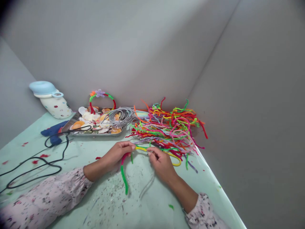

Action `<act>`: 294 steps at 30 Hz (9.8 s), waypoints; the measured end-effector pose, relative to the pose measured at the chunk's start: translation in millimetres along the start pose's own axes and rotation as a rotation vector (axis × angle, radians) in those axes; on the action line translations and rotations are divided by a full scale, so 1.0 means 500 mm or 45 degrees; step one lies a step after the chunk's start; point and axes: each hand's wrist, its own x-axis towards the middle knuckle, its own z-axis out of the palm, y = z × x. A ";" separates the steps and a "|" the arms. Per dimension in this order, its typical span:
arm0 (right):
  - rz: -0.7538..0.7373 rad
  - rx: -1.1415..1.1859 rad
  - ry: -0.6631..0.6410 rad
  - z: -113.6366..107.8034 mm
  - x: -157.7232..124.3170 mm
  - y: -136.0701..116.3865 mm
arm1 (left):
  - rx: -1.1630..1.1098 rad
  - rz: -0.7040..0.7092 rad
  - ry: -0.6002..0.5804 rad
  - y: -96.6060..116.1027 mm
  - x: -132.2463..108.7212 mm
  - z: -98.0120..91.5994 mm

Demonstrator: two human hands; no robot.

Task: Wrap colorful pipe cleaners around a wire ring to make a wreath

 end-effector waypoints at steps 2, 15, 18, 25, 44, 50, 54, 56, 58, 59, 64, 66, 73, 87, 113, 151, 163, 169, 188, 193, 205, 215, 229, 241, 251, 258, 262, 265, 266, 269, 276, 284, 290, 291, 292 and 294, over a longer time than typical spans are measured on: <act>0.022 0.068 -0.008 0.003 0.000 0.004 | -0.018 -0.006 0.003 0.004 0.000 0.001; 0.023 0.040 0.039 0.005 -0.001 0.011 | -0.018 -0.008 -0.019 0.010 -0.005 0.000; 0.020 0.019 0.053 0.005 -0.001 0.013 | 0.021 -0.004 -0.034 0.011 -0.007 -0.002; 0.018 -0.052 0.086 0.003 0.000 0.017 | -0.096 -0.005 -0.017 0.009 -0.005 0.003; -0.012 0.036 0.104 0.006 0.003 0.030 | 0.157 0.080 0.014 -0.008 -0.002 0.002; 0.021 0.136 0.093 0.008 0.007 0.032 | 0.150 0.103 0.021 -0.007 -0.001 0.002; 0.023 0.145 0.073 0.009 0.007 0.035 | 0.155 0.109 0.018 -0.011 0.000 0.001; 0.012 0.143 0.082 0.009 0.006 0.037 | 0.161 0.106 0.011 -0.012 -0.001 0.000; 0.001 0.143 0.092 0.010 0.006 0.038 | 0.167 0.110 0.010 -0.015 -0.002 -0.001; -0.004 0.143 0.093 0.010 0.006 0.039 | 0.169 0.116 0.008 -0.017 -0.002 -0.001; -0.006 0.121 0.056 0.009 0.007 0.036 | 0.151 0.150 -0.007 -0.031 0.004 -0.004; -0.014 0.102 0.028 0.009 0.005 0.033 | 0.171 0.161 0.000 -0.036 0.006 -0.004; -0.057 0.055 -0.022 0.011 -0.004 0.025 | 0.314 0.247 -0.021 -0.040 0.005 -0.001; -0.140 0.004 -0.158 0.010 -0.010 0.016 | 0.441 0.243 -0.140 -0.031 0.003 -0.002; -0.053 0.071 -0.133 0.007 -0.007 0.020 | -0.007 0.122 -0.062 -0.032 0.002 -0.002; 0.045 0.146 0.186 0.005 0.004 0.022 | -0.040 0.050 -0.089 -0.010 -0.005 0.001; 0.040 0.298 0.089 0.006 0.007 0.037 | 0.050 0.071 -0.059 -0.008 -0.003 0.001; 0.062 0.239 0.083 0.009 0.006 0.032 | 0.109 0.130 -0.066 -0.019 0.003 -0.005; -0.204 -0.887 0.244 -0.082 0.185 0.031 | 0.163 0.160 -0.042 -0.031 0.007 0.001; -0.236 -0.868 0.225 -0.084 0.179 0.037 | 0.162 0.171 -0.037 -0.035 0.005 0.002; -0.345 -0.726 0.251 -0.092 0.223 0.016 | 0.253 0.192 -0.049 -0.039 0.008 0.000; -0.189 -0.650 0.136 -0.051 0.359 0.006 | 0.340 0.240 -0.056 -0.041 0.009 -0.002; -0.113 0.145 0.471 -0.130 0.384 0.013 | 0.360 0.265 -0.053 -0.047 0.011 -0.003; -0.102 0.175 0.414 -0.140 0.361 -0.004 | 0.357 0.263 -0.069 -0.051 0.013 -0.005; -0.381 -0.594 0.177 -0.075 0.356 -0.003 | 0.404 0.307 -0.029 -0.044 0.010 -0.004; -0.252 -0.430 0.323 -0.134 0.389 -0.014 | 0.417 0.322 -0.038 -0.047 0.009 -0.004; -0.140 -0.161 0.322 -0.167 0.384 -0.016 | 0.434 0.335 -0.032 -0.049 0.011 -0.005; -0.101 0.002 0.301 -0.176 0.376 -0.015 | 0.423 0.335 -0.032 -0.049 0.012 -0.005; -0.094 0.035 0.299 -0.176 0.373 -0.015 | 0.416 0.328 -0.033 -0.049 0.012 -0.005; -0.084 0.070 0.321 -0.177 0.367 -0.017 | 0.402 0.308 -0.040 -0.050 0.013 -0.006; -0.240 -0.169 0.456 -0.182 0.343 -0.033 | 0.428 0.340 -0.036 -0.051 0.013 -0.008; -0.207 -0.512 -0.049 -0.165 0.251 -0.009 | 0.429 0.319 -0.042 -0.047 0.010 -0.004; -0.252 -0.609 -0.067 -0.145 0.224 0.026 | 0.431 0.306 -0.046 -0.041 0.008 -0.003; -0.238 -0.584 -0.037 -0.145 0.222 0.027 | 0.435 0.303 -0.041 -0.040 0.007 -0.003; -0.218 -0.546 -0.002 -0.146 0.220 0.026 | 0.439 0.297 -0.040 -0.040 0.007 -0.003; -0.173 -0.447 0.084 -0.152 0.217 0.024 | 0.442 0.288 -0.041 -0.041 0.007 -0.003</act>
